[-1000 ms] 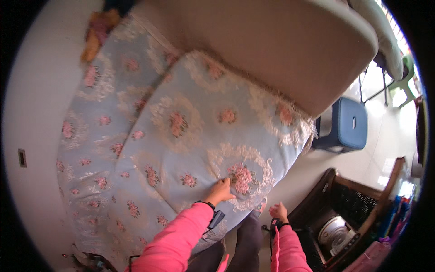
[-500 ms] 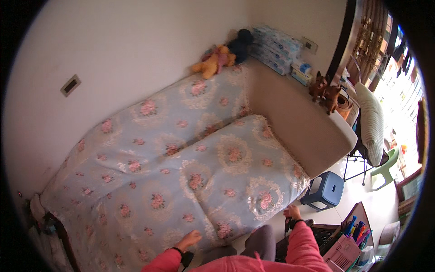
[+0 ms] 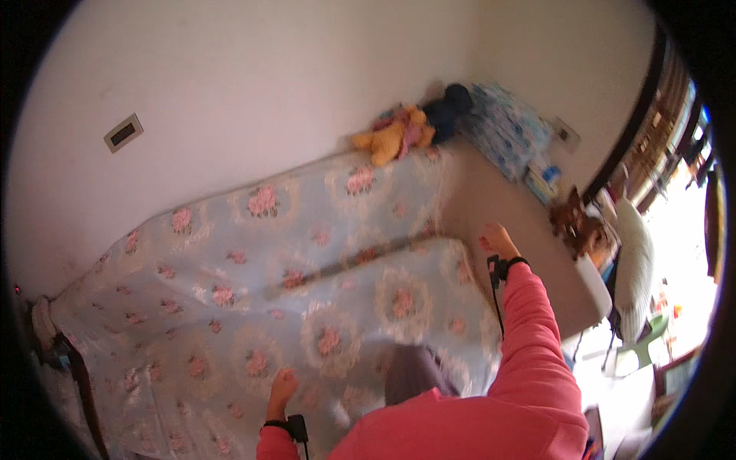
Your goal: The person spreads a light blue floral bedspread over a sofa, smoothing it out and adjusting the edges. They then use scissors to trim the excess fabric from the corners and sides of the sofa. Finally, the person places a stuffed toy on the sofa and continues to smooth the bedspread.
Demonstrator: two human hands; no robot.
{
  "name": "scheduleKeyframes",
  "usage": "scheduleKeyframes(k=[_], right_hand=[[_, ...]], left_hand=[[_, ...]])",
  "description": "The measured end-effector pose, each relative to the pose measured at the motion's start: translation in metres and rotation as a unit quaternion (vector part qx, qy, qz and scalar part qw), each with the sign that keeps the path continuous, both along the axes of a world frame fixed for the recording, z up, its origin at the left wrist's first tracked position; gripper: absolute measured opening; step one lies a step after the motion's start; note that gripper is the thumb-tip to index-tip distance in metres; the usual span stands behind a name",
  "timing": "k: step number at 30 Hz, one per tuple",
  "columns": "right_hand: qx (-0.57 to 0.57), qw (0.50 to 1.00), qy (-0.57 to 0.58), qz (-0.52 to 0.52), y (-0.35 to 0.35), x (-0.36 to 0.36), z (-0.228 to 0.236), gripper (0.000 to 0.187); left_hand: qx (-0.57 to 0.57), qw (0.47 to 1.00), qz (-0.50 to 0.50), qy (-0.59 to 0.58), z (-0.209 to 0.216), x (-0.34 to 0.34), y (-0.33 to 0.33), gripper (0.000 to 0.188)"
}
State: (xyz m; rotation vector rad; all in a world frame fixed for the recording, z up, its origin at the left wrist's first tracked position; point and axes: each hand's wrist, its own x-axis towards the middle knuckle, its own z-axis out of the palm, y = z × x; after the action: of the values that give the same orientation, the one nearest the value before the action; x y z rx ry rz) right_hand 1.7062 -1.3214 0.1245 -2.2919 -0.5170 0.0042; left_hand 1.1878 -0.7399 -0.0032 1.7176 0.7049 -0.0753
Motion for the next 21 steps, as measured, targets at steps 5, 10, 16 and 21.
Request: scheduleKeyframes(k=[5,10,16,21], right_hand=[[0.070,0.978,-0.093,-0.173,0.105,0.243,0.070,0.066],[0.095,0.967,-0.148,-0.182,0.127,0.365,0.062,0.097],[0.264,0.957,-0.072,-0.096,0.122,0.404,0.036,0.099],[0.353,0.932,-0.047,-0.073,0.119,0.407,0.015,0.079]], left_hand=[[-0.073,0.995,0.056,0.044,0.027,0.146,-0.051,0.037],[0.175,0.980,-0.094,-0.031,0.098,0.328,-0.084,0.040],[0.273,0.916,-0.155,-0.248,0.209,0.563,-0.135,0.046],[0.461,0.820,-0.133,-0.313,0.222,0.690,-0.175,0.051]])
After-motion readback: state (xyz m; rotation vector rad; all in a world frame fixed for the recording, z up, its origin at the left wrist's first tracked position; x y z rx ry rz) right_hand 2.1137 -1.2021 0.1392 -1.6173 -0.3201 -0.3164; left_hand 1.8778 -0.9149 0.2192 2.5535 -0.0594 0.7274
